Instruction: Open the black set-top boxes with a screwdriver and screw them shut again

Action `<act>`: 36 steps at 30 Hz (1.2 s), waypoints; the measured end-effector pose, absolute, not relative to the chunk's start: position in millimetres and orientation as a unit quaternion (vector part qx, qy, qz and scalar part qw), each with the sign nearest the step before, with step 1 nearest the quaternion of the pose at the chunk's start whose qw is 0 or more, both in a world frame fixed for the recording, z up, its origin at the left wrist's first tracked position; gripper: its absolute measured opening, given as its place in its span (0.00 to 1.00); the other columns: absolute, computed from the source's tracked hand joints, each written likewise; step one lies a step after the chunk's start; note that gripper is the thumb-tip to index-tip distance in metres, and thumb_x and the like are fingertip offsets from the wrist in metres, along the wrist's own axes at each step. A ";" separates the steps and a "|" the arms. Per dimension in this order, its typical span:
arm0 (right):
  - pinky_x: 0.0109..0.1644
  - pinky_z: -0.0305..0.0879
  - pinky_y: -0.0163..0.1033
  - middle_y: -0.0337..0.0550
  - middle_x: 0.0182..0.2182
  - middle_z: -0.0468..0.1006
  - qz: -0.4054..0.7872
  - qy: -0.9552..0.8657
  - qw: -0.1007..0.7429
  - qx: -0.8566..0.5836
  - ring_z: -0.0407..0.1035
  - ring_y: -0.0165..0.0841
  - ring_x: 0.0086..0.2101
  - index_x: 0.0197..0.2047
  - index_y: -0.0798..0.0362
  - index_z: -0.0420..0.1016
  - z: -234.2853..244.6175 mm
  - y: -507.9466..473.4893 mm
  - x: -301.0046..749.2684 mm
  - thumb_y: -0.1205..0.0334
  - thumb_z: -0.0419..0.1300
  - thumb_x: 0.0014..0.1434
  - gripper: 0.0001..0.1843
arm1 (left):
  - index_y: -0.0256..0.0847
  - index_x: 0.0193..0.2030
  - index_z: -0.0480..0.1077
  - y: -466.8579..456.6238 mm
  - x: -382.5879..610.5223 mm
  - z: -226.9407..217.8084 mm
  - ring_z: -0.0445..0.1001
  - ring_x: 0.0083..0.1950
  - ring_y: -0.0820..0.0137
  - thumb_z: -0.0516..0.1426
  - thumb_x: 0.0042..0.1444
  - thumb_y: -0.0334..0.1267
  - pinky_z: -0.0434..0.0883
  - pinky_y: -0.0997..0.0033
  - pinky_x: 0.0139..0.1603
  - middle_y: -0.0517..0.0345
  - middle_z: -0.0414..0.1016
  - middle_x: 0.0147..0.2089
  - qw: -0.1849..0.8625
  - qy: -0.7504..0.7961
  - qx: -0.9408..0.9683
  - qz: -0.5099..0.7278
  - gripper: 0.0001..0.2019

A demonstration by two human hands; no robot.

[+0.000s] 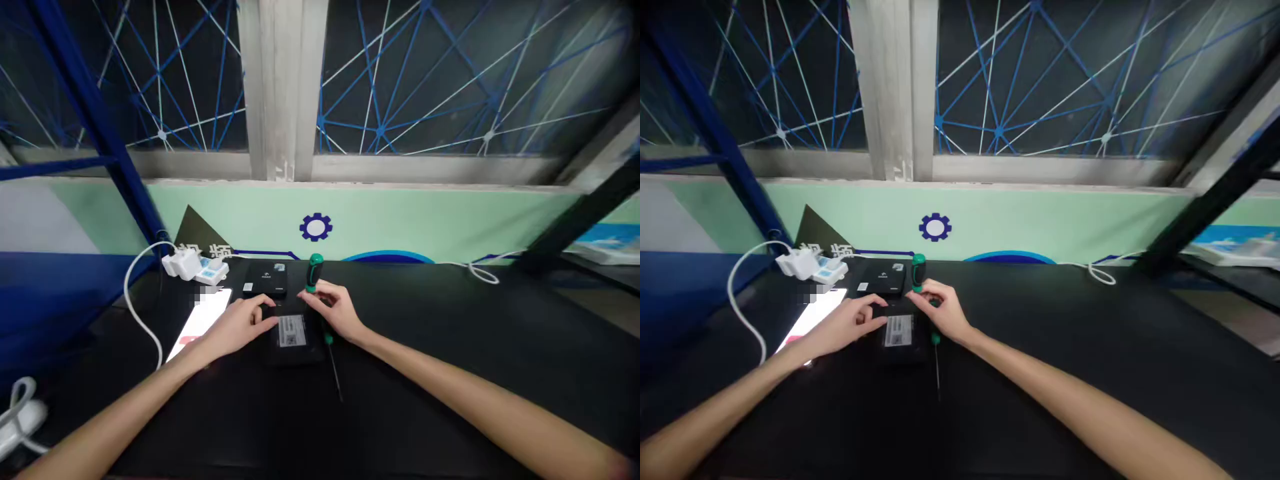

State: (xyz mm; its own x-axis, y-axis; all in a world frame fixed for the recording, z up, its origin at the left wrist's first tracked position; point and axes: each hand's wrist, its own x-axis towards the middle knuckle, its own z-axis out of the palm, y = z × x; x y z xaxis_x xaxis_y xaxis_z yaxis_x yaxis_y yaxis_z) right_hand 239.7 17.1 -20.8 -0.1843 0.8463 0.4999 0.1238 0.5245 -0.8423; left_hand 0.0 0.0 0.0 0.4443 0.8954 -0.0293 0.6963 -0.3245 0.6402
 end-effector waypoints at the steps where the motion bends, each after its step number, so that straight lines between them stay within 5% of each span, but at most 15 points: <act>1: 0.31 0.64 0.37 0.40 0.25 0.72 0.352 -0.684 0.531 -0.356 0.67 0.32 0.27 0.25 0.55 0.77 -23.4 18.3 240.1 0.50 0.67 0.57 0.17 | 0.44 0.54 0.69 -1.4 0.8 1.7 0.67 0.25 0.70 0.53 0.63 0.57 0.58 0.74 0.27 0.69 0.65 0.22 0.293 0.501 0.797 0.166 0.22; 9: 0.35 0.71 0.40 0.42 0.24 0.81 0.436 -0.622 0.537 -0.367 0.76 0.38 0.28 0.24 0.52 0.72 -25.9 20.3 240.3 0.48 0.74 0.47 0.19 | 0.43 0.53 0.70 -7.5 3.5 9.9 0.67 0.25 0.69 0.53 0.62 0.56 0.57 0.73 0.27 0.68 0.67 0.23 0.261 0.507 0.806 0.158 0.21; 19: 0.41 0.70 0.42 0.45 0.27 0.85 0.421 -0.642 0.526 -0.365 0.79 0.40 0.31 0.27 0.52 0.71 -23.2 17.0 242.1 0.51 0.70 0.54 0.16 | 0.44 0.53 0.70 -4.0 1.1 6.5 0.67 0.27 0.70 0.55 0.61 0.56 0.59 0.73 0.29 0.69 0.67 0.23 0.284 0.503 0.801 0.158 0.22; 36: 0.37 0.68 0.39 0.45 0.32 0.82 0.423 -0.659 0.515 -0.348 0.74 0.35 0.31 0.30 0.53 0.78 -24.2 16.7 245.3 0.49 0.66 0.58 0.16 | 0.45 0.53 0.70 -4.2 0.3 4.6 0.66 0.26 0.71 0.55 0.61 0.57 0.60 0.72 0.30 0.69 0.66 0.24 0.280 0.494 0.806 0.166 0.21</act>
